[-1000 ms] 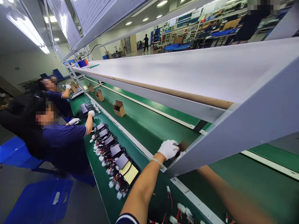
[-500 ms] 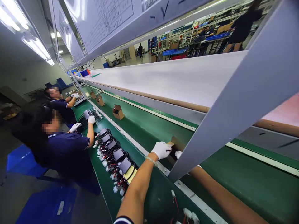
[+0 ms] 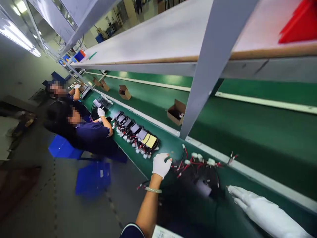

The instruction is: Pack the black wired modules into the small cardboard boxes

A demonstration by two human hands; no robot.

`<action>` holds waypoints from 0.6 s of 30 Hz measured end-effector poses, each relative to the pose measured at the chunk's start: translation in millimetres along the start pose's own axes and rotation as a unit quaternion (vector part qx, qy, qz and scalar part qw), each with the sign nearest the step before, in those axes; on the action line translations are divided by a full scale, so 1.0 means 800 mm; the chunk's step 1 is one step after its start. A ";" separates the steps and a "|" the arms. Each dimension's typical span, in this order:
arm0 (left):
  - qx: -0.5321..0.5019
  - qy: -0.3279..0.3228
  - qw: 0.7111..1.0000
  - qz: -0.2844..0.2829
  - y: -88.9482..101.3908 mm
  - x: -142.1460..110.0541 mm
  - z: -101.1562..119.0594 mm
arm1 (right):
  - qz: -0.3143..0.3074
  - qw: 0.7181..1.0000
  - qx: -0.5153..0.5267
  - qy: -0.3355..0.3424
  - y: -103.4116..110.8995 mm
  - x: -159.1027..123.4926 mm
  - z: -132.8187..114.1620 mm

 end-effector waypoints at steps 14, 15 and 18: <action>0.133 0.041 0.979 -0.148 -0.124 -0.104 0.008 | 0.016 0.987 -0.096 0.128 -0.026 -0.082 -0.083; 0.100 0.032 0.982 -0.157 -0.112 -0.107 0.019 | 0.069 0.978 -0.127 0.151 -0.004 -0.079 -0.091; -0.008 -0.008 0.980 -0.197 -0.070 -0.124 0.067 | 0.233 0.921 -0.214 0.226 0.063 -0.079 -0.126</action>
Point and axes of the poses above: each hand's wrist, its own x-axis towards the middle knuckle, its own y-axis out of the back of the hand, z = x × y, the point moved 10 cm from there along x, towards the middle knuckle, and after that the axes turned 13 degrees about -x, right-handed, at the moved point
